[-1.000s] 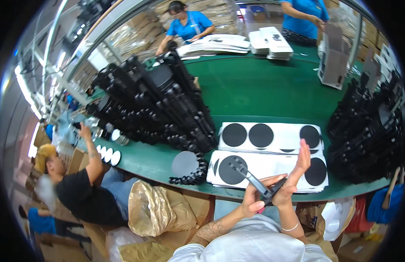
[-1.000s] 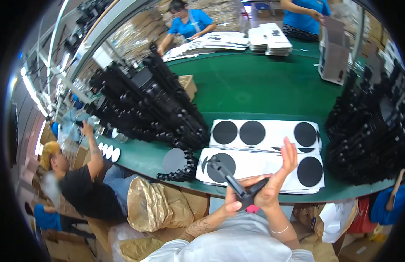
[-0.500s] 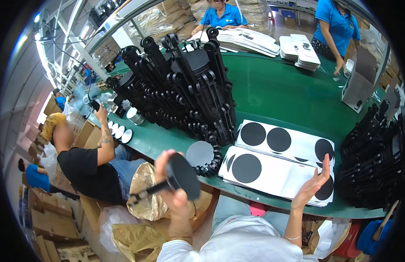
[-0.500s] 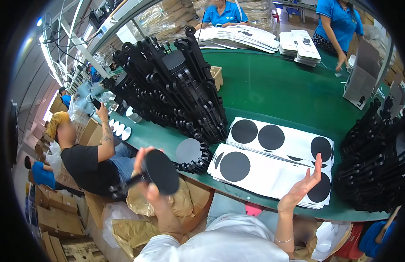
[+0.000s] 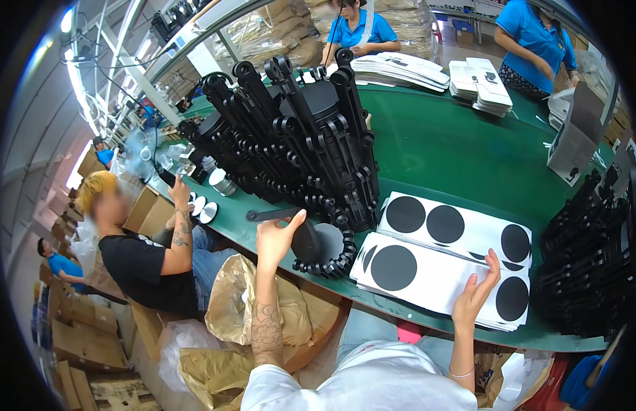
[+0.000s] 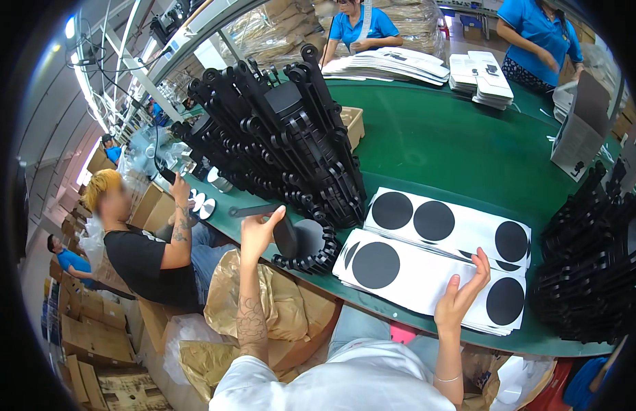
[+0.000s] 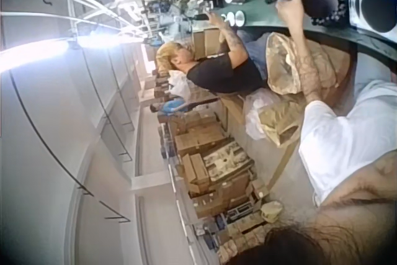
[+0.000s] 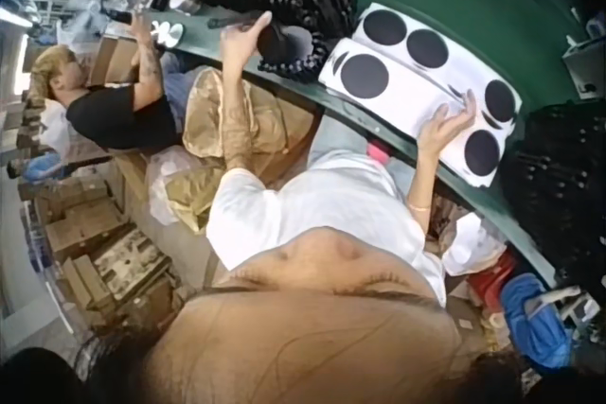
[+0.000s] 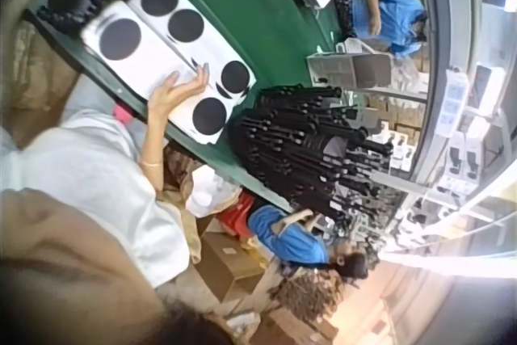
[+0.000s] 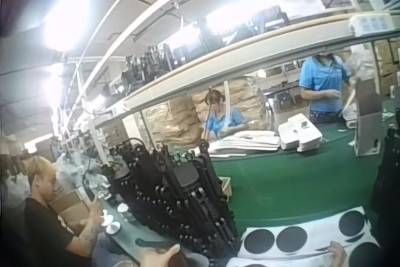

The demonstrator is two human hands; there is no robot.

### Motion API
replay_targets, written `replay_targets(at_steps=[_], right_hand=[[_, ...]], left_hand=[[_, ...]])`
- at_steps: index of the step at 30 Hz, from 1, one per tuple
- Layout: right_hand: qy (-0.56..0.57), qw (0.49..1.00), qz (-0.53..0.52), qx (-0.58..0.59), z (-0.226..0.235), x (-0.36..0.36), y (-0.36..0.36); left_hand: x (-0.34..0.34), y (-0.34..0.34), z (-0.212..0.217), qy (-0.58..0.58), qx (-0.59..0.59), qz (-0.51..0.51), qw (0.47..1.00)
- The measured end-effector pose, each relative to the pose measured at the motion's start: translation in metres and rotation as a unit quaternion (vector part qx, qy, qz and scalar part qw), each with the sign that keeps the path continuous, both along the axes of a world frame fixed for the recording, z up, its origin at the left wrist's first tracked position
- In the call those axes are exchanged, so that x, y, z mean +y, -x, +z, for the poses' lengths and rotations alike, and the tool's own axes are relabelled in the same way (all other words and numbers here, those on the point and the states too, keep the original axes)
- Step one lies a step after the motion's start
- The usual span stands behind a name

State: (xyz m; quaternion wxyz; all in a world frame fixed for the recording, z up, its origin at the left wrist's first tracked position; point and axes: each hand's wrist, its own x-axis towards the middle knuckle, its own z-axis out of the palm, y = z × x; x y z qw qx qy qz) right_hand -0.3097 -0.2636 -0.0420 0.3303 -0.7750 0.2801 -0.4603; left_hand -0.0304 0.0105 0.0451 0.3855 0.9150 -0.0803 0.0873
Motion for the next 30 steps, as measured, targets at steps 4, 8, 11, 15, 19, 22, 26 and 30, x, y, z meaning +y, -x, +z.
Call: replay_targets(at_steps=[4,8,11,15,19,22,26,30], right_hand=[[0.029,0.999,0.007,0.023,0.005,0.004,-0.002],[0.034,0.999,0.005,0.035,0.004,0.003,-0.003],[0.039,0.998,0.003,0.038,0.004,0.004,-0.004],[0.040,0.998,-0.001,0.045,0.005,0.005,-0.004],[0.040,0.998,-0.001,0.050,0.005,0.007,-0.004],[0.023,0.999,-0.001,0.045,0.004,0.007,-0.002],[0.021,0.999,-0.001,0.041,0.006,0.007,-0.004],[-0.031,0.999,0.017,0.015,0.020,0.003,0.006]], left_hand=[[0.002,-0.008,-0.005,-0.180,0.002,0.024,0.983],[0.010,-0.013,-0.004,-0.168,0.067,-0.037,0.983],[0.021,-0.015,-0.007,-0.108,0.113,-0.100,0.983],[0.033,-0.012,-0.010,0.011,0.193,-0.194,0.962],[0.067,-0.016,-0.029,0.074,0.205,-0.278,0.936],[0.066,-0.011,-0.034,0.164,0.209,-0.328,0.906],[0.074,-0.005,-0.054,0.179,0.204,-0.284,0.920],[0.078,0.011,-0.077,0.216,0.204,-0.202,0.933]])
